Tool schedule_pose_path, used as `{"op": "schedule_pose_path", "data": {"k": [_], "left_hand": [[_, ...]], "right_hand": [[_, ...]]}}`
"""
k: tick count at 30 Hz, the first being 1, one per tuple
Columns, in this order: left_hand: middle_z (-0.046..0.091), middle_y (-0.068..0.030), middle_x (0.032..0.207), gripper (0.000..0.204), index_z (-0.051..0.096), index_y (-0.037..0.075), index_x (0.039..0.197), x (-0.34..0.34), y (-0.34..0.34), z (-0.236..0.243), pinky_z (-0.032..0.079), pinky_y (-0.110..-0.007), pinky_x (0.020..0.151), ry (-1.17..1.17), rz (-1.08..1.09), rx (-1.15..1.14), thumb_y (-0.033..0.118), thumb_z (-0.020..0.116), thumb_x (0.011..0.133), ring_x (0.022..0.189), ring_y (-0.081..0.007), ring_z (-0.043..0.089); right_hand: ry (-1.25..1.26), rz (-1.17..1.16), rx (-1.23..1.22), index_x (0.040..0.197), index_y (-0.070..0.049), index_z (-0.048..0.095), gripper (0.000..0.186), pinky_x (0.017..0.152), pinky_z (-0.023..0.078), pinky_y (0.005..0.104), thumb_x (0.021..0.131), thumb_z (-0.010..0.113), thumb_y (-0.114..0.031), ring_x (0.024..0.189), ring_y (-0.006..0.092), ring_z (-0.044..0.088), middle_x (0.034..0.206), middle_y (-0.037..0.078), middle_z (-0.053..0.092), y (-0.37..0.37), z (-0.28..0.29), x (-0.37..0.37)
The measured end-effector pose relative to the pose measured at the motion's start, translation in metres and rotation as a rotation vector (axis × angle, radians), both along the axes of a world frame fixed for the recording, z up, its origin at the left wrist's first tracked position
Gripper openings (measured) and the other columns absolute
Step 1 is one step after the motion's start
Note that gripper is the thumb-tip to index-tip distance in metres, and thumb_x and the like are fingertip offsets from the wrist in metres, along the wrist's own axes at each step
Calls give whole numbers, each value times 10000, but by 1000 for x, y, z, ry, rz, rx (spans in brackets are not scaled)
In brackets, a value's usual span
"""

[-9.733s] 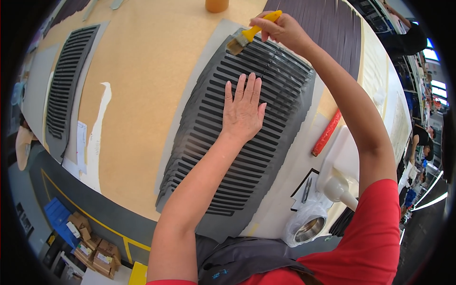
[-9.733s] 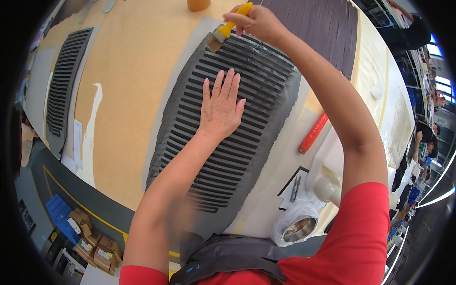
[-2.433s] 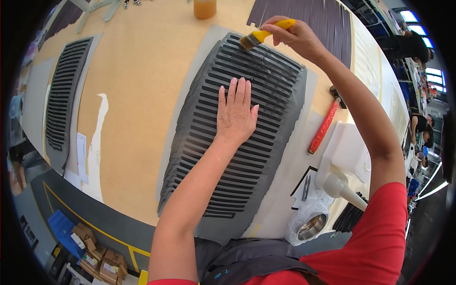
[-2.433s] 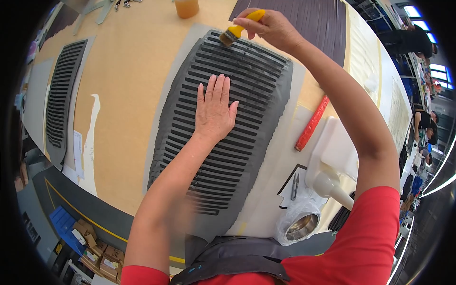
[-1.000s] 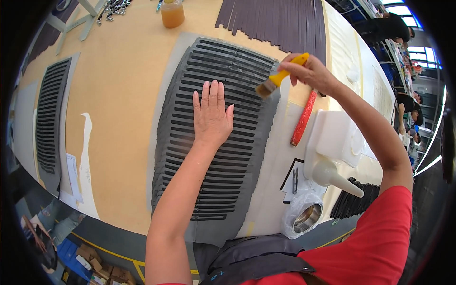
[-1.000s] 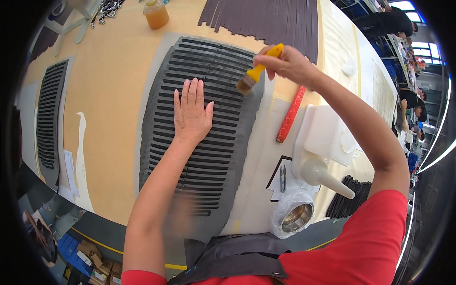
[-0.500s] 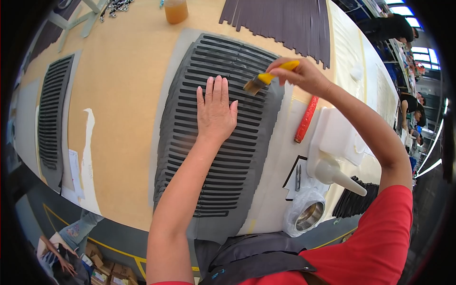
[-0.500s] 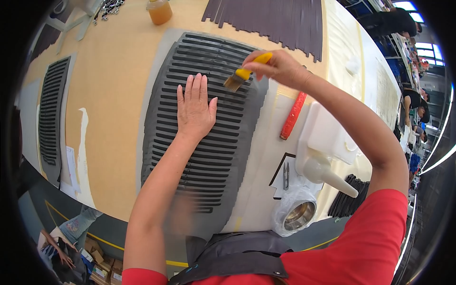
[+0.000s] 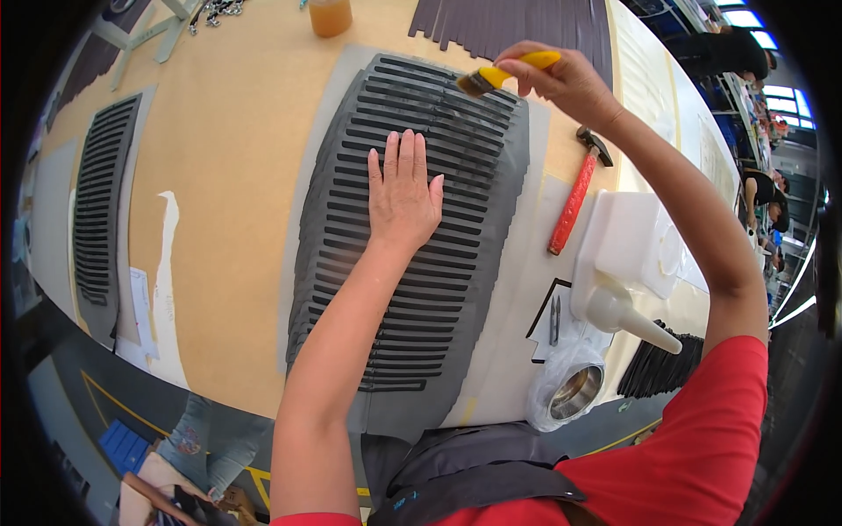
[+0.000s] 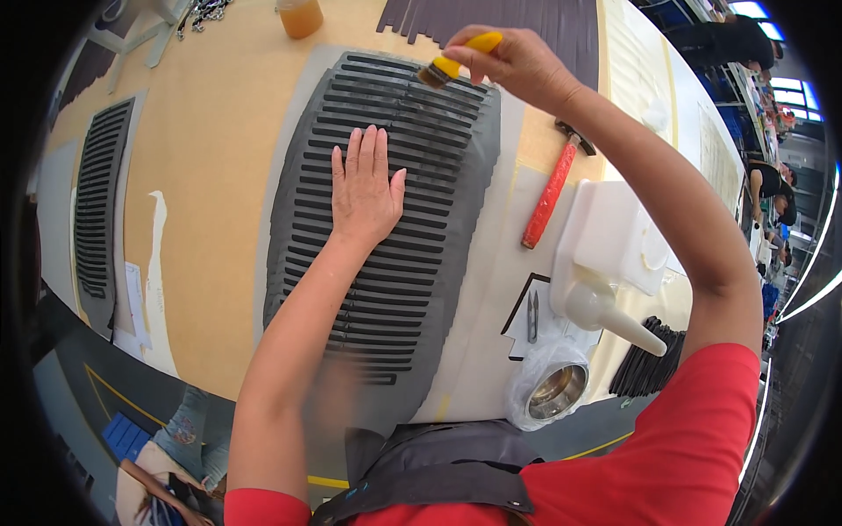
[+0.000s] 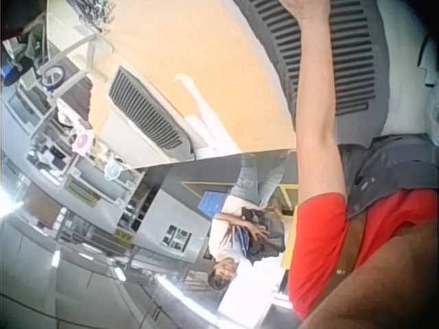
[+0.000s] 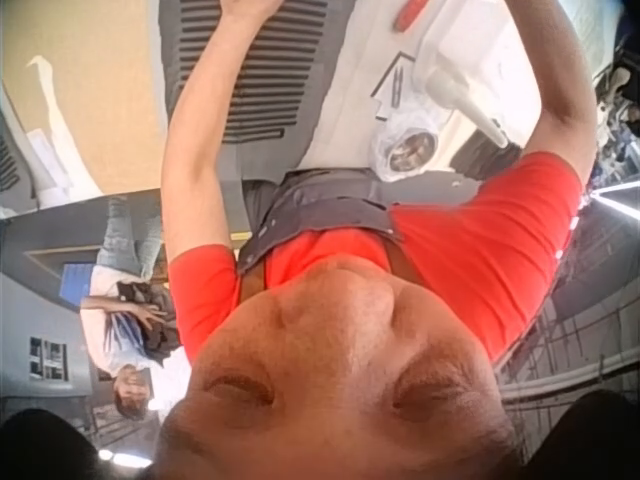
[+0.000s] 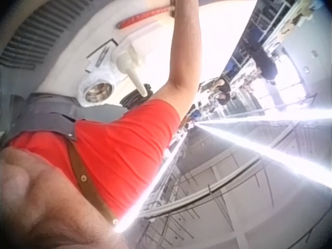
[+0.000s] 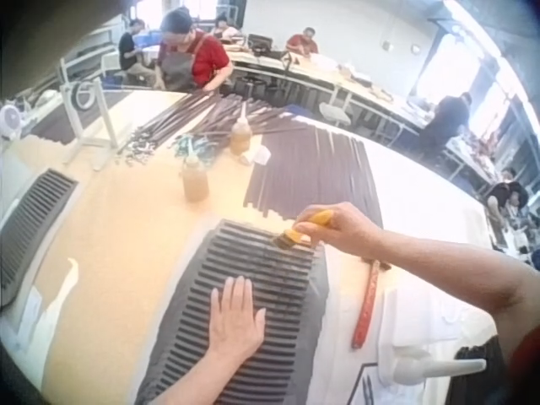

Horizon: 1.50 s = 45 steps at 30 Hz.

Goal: Picking up leather components from a bin and applying a liquid finish with a brush to the surface.

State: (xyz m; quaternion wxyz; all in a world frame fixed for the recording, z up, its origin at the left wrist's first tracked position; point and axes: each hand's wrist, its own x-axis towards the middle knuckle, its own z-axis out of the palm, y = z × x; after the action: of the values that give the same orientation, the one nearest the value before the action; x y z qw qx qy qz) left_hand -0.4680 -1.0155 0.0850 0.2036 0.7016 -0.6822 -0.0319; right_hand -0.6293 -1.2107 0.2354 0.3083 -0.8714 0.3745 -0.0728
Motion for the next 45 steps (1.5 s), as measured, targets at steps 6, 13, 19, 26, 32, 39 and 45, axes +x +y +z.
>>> {"op": "schedule_pose_path", "data": {"k": [6, 13, 19, 26, 32, 39, 45], "left_hand": [[267, -162, 1528, 651, 277, -4, 1466, 4, 1, 0, 183, -521, 1151, -12, -1, 3, 346, 489, 960, 1434, -308, 221], [197, -168, 1564, 681, 202, 7, 1499, 4, -2, -4, 114, -558, 1156, -3, -18, 46, 387, 432, 983, 1458, -297, 168], [126, -165, 1583, 668, 173, 36, 1514, 6, -5, 1, 63, -566, 1159, 0, -29, 154, 430, 351, 1004, 1474, -296, 95], [40, -135, 1603, 638, 185, 109, 1528, 14, 0, 24, -36, -643, 1118, -152, -28, 224, 468, 286, 1010, 1482, -298, 17], [32, -142, 1602, 634, 197, 120, 1529, 12, 26, 50, -49, -629, 1121, -42, -25, 261, 485, 249, 1013, 1483, -297, -15], [328, -209, 1506, 462, 483, 61, 1375, -1, 112, 88, 192, -555, 1131, 294, -239, 98, 272, 539, 968, 1431, -378, 230], [635, -159, 1148, 293, 627, 33, 1177, -72, 191, 97, 481, -357, 917, 762, -526, 315, 115, 622, 896, 1073, -296, 608]], "right_hand": [[-181, -28, 33, 1067, -133, 695, 327, 555, 445, 173, 964, 555, -410, 686, 35, 592, 831, -14, 656, 22, 51, -6], [-291, -13, 25, 1111, -109, 690, 326, 513, 412, 165, 986, 538, -370, 616, 35, 566, 760, 21, 645, 45, 92, -41], [-304, -72, 31, 1111, -86, 682, 334, 505, 410, 154, 1009, 498, -345, 619, 23, 581, 793, 25, 656, 85, 129, -60], [-289, -153, -42, 1159, -24, 637, 355, 454, 379, 152, 1013, 480, -307, 554, 27, 569, 766, 33, 629, 169, 169, -75], [-383, -376, 130, 1068, 26, 665, 236, 503, 407, 182, 948, 576, -157, 612, 104, 620, 996, 129, 664, 269, 180, -120], [-325, -939, 203, 1080, -13, 679, 200, 578, 405, 172, 935, 585, -116, 746, 52, 610, 979, 39, 663, 392, 170, -158], [-306, -1320, 241, 1050, -42, 700, 184, 582, 391, 175, 914, 638, -150, 742, 34, 570, 881, -8, 660, 483, 88, -207]]}}
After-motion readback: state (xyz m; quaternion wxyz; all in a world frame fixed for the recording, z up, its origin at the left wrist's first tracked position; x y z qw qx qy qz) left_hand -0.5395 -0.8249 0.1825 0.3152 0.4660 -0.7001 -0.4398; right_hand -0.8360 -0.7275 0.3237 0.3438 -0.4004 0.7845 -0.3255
